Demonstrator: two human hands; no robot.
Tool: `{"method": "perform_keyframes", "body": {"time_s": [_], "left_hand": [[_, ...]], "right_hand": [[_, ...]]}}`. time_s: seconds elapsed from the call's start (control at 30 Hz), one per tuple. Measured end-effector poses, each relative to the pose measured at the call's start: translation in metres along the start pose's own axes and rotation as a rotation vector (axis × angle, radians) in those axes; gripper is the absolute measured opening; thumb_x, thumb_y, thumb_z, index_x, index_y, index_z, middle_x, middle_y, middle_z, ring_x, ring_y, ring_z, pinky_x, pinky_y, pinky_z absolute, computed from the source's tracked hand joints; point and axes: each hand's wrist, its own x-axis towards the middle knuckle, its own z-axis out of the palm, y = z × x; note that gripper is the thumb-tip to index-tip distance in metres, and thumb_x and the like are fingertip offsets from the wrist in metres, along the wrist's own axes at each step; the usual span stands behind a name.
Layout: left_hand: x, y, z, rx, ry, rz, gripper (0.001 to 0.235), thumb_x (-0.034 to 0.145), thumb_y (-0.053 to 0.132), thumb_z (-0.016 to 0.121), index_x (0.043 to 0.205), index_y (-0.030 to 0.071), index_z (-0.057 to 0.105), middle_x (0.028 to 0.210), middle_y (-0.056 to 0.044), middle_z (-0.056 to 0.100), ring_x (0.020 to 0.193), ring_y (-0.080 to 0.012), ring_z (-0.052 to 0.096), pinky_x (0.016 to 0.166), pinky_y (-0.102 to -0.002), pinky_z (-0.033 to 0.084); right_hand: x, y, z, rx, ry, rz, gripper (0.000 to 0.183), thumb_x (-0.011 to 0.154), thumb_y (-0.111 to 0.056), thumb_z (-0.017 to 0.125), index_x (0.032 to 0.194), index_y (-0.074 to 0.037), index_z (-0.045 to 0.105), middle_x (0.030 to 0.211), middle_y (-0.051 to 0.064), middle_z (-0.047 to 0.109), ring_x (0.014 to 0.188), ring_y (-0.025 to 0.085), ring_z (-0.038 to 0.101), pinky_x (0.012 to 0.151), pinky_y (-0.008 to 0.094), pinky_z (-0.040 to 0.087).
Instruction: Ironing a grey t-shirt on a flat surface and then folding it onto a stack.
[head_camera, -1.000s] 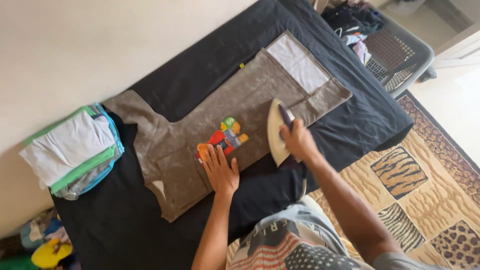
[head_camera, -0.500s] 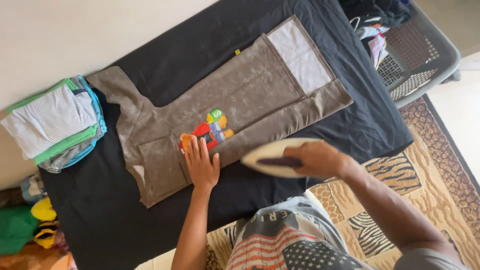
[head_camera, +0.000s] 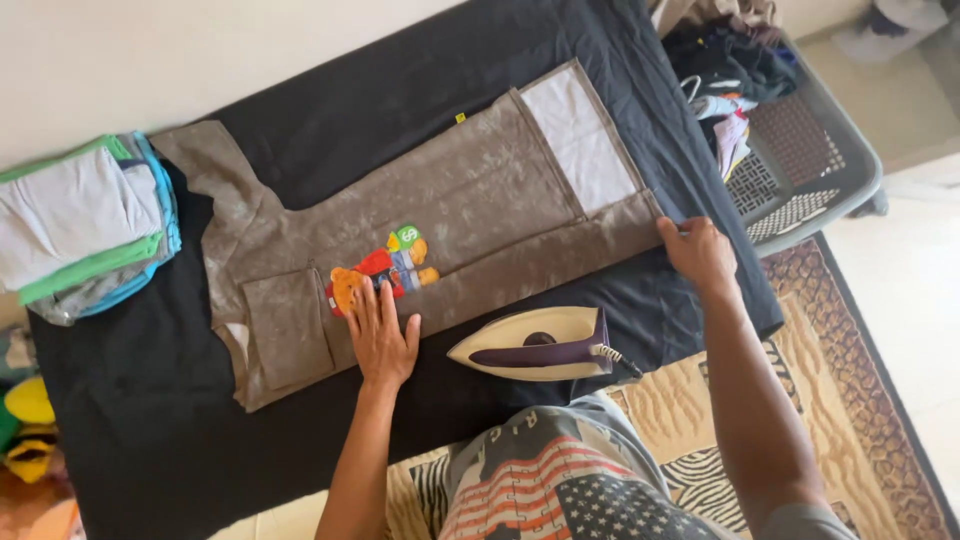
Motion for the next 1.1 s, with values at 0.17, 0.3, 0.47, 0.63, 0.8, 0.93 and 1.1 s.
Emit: {"method": "perform_keyframes", "body": {"time_s": [0.17, 0.3, 0.47, 0.63, 0.8, 0.93, 1.1], "left_hand": [[0.007, 0.003, -0.002, -0.04, -0.025, -0.025, 0.078, 0.099, 0.049, 0.054, 0.159, 0.002, 0.035, 0.169, -0.024, 0.022, 0.155, -0.045, 0.021, 0.122, -0.061, 0.021], [0.006, 0.001, -0.003, -0.028, -0.047, -0.037, 0.078, 0.1, 0.049, 0.055, 0.16, 0.003, 0.034, 0.17, -0.024, 0.02, 0.156, -0.0449, 0.02, 0.123, -0.062, 0.02], [0.012, 0.004, -0.005, -0.043, -0.063, -0.061, 0.081, 0.094, 0.047, 0.061, 0.158, 0.004, 0.036, 0.168, -0.023, 0.021, 0.155, -0.0443, 0.021, 0.121, -0.062, 0.021], [0.036, 0.024, -0.012, -0.191, 0.108, 0.06, 0.065, 0.093, 0.033, 0.07, 0.144, -0.002, 0.05, 0.159, -0.027, 0.036, 0.146, -0.0477, 0.036, 0.115, -0.059, 0.033], [0.089, 0.084, 0.003, -0.445, -0.006, 0.235, 0.019, 0.088, 0.021, 0.075, 0.103, 0.01, 0.07, 0.109, -0.007, 0.07, 0.104, -0.031, 0.066, 0.088, -0.045, 0.054], [0.129, 0.141, 0.034, -0.477, 0.022, 0.362, 0.016, 0.089, 0.022, 0.076, 0.099, 0.011, 0.07, 0.104, -0.007, 0.07, 0.096, -0.0295, 0.068, 0.082, -0.045, 0.054], [0.152, 0.185, 0.054, -0.493, -0.23, 0.364, 0.011, 0.086, 0.019, 0.075, 0.087, 0.01, 0.069, 0.089, -0.009, 0.071, 0.089, -0.032, 0.071, 0.076, -0.048, 0.054]], "right_hand": [[0.008, -0.01, 0.003, 0.094, -0.015, -0.085, 0.06, 0.088, -0.052, 0.08, 0.11, 0.002, 0.068, 0.101, 0.024, 0.073, 0.1, 0.041, 0.07, 0.088, 0.049, 0.054], [0.017, -0.002, -0.001, 0.136, -0.09, -0.122, 0.044, 0.086, -0.04, 0.08, 0.103, -0.001, 0.07, 0.098, 0.02, 0.073, 0.094, 0.038, 0.072, 0.085, 0.049, 0.055], [0.017, -0.013, -0.016, 0.123, 0.084, -0.223, 0.036, 0.09, -0.03, 0.082, 0.108, -0.002, 0.069, 0.103, 0.02, 0.072, 0.099, 0.039, 0.069, 0.088, 0.047, 0.053], [0.005, -0.079, -0.051, -0.022, 0.221, -0.681, 0.035, 0.092, -0.015, 0.077, 0.124, -0.002, 0.067, 0.13, 0.017, 0.068, 0.127, 0.036, 0.059, 0.11, 0.049, 0.043], [0.024, -0.095, -0.061, -0.17, -0.146, -0.856, 0.041, 0.079, -0.016, 0.078, 0.12, -0.018, 0.073, 0.127, 0.011, 0.065, 0.126, 0.036, 0.051, 0.105, 0.048, 0.043], [0.032, -0.101, -0.064, -0.122, -0.157, -0.988, 0.049, 0.074, -0.017, 0.077, 0.122, -0.011, 0.07, 0.129, 0.014, 0.063, 0.124, 0.037, 0.05, 0.103, 0.049, 0.043], [0.046, -0.08, -0.06, -0.16, -0.319, -0.967, 0.018, 0.077, -0.016, 0.075, 0.095, -0.015, 0.072, 0.104, 0.005, 0.072, 0.12, 0.029, 0.061, 0.105, 0.046, 0.046]]}}
